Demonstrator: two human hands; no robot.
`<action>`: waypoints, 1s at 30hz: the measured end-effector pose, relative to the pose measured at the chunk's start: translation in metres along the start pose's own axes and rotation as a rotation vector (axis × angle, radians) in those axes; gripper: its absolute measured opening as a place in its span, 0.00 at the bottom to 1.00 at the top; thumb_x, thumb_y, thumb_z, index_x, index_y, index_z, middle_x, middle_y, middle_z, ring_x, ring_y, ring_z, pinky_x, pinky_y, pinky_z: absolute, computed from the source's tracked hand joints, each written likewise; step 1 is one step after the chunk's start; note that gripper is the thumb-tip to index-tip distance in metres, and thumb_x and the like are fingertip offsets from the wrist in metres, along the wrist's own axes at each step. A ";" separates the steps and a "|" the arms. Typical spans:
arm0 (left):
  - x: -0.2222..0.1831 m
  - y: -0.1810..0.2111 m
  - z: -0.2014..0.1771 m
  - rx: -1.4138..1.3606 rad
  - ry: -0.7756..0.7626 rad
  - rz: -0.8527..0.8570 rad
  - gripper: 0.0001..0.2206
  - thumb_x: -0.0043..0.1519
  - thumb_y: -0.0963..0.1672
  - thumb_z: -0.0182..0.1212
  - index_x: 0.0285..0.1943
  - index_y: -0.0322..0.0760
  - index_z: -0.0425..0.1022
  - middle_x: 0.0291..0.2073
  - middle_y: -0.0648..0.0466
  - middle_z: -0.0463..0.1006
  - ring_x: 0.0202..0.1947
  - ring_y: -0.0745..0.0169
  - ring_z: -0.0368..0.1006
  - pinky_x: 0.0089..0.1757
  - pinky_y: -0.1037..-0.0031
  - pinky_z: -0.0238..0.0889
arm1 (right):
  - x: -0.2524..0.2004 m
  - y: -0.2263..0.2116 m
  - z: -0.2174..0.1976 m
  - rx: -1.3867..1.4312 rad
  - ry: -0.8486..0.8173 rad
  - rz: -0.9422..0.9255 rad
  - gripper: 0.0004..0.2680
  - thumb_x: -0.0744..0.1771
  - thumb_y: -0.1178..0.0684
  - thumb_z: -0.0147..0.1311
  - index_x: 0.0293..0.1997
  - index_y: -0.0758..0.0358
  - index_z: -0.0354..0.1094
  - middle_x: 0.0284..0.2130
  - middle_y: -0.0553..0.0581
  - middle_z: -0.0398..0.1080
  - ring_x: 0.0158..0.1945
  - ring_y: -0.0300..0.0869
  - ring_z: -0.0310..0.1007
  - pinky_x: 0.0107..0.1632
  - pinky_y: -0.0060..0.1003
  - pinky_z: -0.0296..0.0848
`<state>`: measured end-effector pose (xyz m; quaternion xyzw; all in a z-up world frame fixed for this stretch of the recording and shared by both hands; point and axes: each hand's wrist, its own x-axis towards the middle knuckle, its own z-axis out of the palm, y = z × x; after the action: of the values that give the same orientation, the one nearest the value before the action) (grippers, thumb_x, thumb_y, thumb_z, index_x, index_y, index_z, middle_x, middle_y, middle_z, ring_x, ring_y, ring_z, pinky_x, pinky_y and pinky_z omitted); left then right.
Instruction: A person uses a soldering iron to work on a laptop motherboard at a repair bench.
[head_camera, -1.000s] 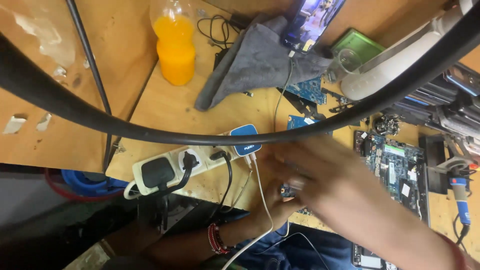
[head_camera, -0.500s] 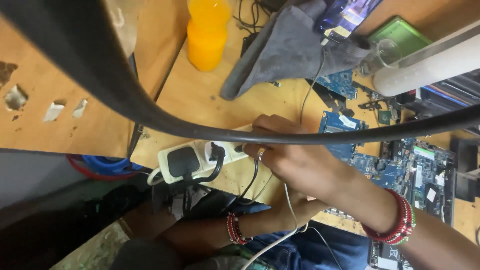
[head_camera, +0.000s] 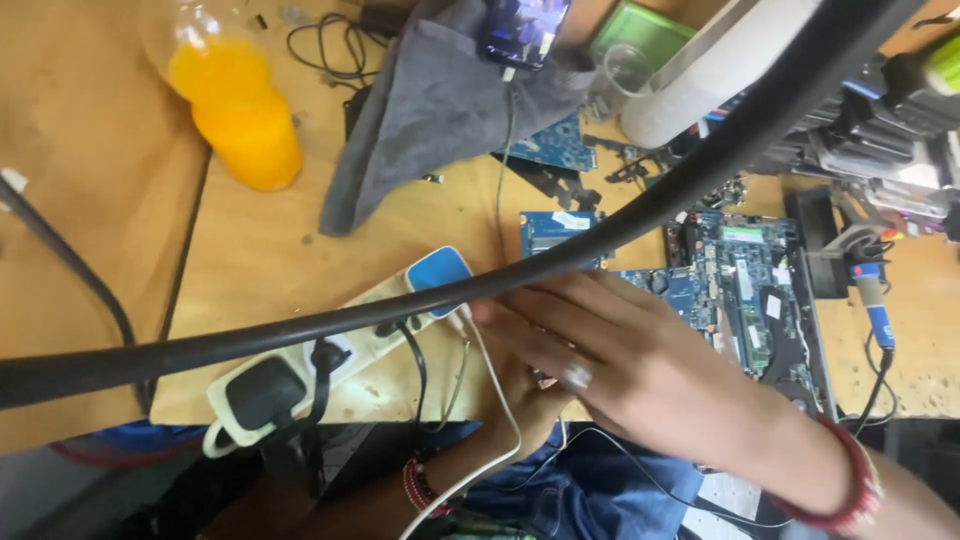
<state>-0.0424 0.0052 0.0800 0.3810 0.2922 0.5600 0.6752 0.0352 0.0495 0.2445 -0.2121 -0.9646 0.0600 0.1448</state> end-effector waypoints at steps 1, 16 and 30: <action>0.002 0.000 0.001 0.003 -0.002 0.012 0.14 0.59 0.40 0.63 0.53 0.36 0.71 0.43 0.54 0.78 0.52 0.59 0.77 0.49 0.70 0.74 | -0.016 -0.002 -0.002 -0.065 0.010 0.058 0.15 0.66 0.63 0.61 0.59 0.70 0.67 0.54 0.63 0.74 0.57 0.55 0.74 0.61 0.50 0.77; 0.005 -0.030 0.005 0.130 0.257 -0.322 0.52 0.49 0.55 0.71 0.80 0.37 0.44 0.81 0.53 0.44 0.80 0.53 0.39 0.67 0.53 0.48 | -0.264 -0.058 0.063 -0.201 0.573 1.153 0.24 0.67 0.54 0.56 0.74 0.53 0.57 0.50 0.57 0.78 0.49 0.44 0.80 0.53 0.38 0.73; 0.009 -0.075 0.012 -0.323 0.580 -0.438 0.49 0.46 0.31 0.63 0.81 0.49 0.49 0.77 0.62 0.58 0.77 0.57 0.47 0.67 0.44 0.43 | -0.370 -0.006 0.003 1.330 -0.109 2.171 0.29 0.62 0.32 0.42 0.70 0.42 0.76 0.71 0.44 0.77 0.76 0.34 0.66 0.78 0.44 0.36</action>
<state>0.0091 0.0054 0.0230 0.0247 0.4532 0.5260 0.7192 0.3535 -0.1137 0.1484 -0.7731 -0.0853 0.6256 0.0600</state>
